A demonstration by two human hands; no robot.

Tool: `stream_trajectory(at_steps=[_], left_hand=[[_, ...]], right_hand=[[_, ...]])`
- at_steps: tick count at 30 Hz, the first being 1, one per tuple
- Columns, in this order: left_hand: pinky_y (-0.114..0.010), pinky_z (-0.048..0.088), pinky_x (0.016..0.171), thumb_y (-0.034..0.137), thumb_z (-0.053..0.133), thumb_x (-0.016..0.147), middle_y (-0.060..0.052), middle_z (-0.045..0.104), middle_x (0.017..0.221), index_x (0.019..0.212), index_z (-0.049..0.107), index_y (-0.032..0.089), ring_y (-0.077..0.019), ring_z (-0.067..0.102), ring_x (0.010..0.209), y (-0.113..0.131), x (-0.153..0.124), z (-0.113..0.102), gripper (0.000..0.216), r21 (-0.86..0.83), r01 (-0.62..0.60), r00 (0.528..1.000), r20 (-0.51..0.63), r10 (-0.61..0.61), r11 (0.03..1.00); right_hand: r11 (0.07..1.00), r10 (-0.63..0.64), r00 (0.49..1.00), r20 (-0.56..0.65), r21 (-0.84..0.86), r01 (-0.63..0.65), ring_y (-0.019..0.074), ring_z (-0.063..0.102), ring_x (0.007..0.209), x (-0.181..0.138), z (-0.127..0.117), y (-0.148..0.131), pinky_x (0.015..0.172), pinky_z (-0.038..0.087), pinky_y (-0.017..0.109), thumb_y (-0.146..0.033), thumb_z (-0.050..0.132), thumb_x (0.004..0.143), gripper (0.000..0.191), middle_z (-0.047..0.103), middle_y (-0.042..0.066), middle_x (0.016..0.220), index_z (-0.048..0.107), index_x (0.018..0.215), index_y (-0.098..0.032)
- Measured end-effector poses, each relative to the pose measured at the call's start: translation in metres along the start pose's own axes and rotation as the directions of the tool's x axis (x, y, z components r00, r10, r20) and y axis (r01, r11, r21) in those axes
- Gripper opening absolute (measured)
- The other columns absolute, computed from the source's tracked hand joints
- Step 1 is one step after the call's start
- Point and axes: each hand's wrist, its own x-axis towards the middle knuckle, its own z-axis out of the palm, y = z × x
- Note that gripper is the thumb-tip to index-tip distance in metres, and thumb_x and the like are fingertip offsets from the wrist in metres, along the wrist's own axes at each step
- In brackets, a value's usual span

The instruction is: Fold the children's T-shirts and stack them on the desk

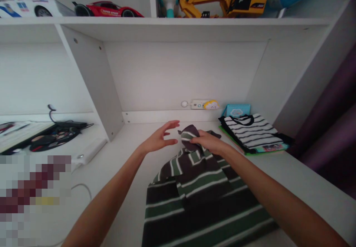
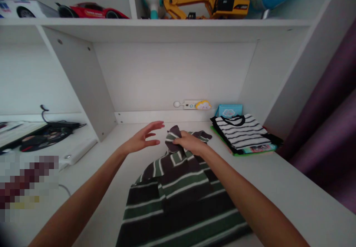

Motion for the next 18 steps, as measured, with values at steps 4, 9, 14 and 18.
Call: stream_trajectory(at_steps=[4,9,14,18], left_hand=[[-0.034,0.028,0.098,0.025,0.069,0.063,-0.007,0.040,0.133,0.125,0.043,0.021,-0.0228,0.036,0.120,-0.026,0.024,-0.003,0.067,0.187,-0.062,0.996,0.074,0.049,0.980],[-0.028,0.044,0.070,0.033,0.063,0.067,-0.002,0.065,0.076,0.081,0.064,0.012,-0.0187,0.058,0.074,-0.062,0.038,0.035,0.025,0.134,0.126,0.991,0.017,-0.129,0.983],[-0.024,0.042,0.058,0.029,0.065,0.061,-0.001,0.063,0.068,0.078,0.062,0.013,-0.0134,0.056,0.062,-0.064,0.047,0.013,0.024,-0.149,0.185,0.896,-0.380,-0.228,0.972],[-0.023,0.040,0.056,0.029,0.059,0.068,-0.001,0.061,0.065,0.077,0.061,0.014,-0.0114,0.053,0.058,-0.009,0.071,-0.050,0.018,-0.022,0.054,0.757,-0.651,-0.056,0.998]], right_hand=[[0.982,-0.101,0.973,0.208,-0.135,0.131,0.0117,0.054,0.061,-0.016,-0.035,-0.046,0.054,0.042,0.021,-0.044,0.058,0.070,0.032,0.062,0.001,0.071,0.060,0.079,-0.013],[0.882,-0.224,0.963,0.148,-0.389,0.264,0.0095,0.050,0.053,-0.025,-0.077,-0.096,0.049,0.039,0.020,-0.046,0.056,0.072,0.033,0.059,0.000,0.065,0.060,0.074,-0.013],[0.711,-0.376,0.923,-0.088,-0.666,0.226,0.0099,0.054,0.062,-0.029,-0.132,-0.123,0.058,0.039,0.020,-0.023,0.055,0.074,0.022,0.063,0.004,0.075,0.061,0.090,-0.009],[0.504,-0.503,0.775,-0.382,-0.859,-0.096,0.0120,0.057,0.076,-0.043,-0.171,-0.143,0.064,0.034,0.025,-0.027,0.045,0.078,0.040,0.064,0.012,0.084,0.060,0.097,0.004]])
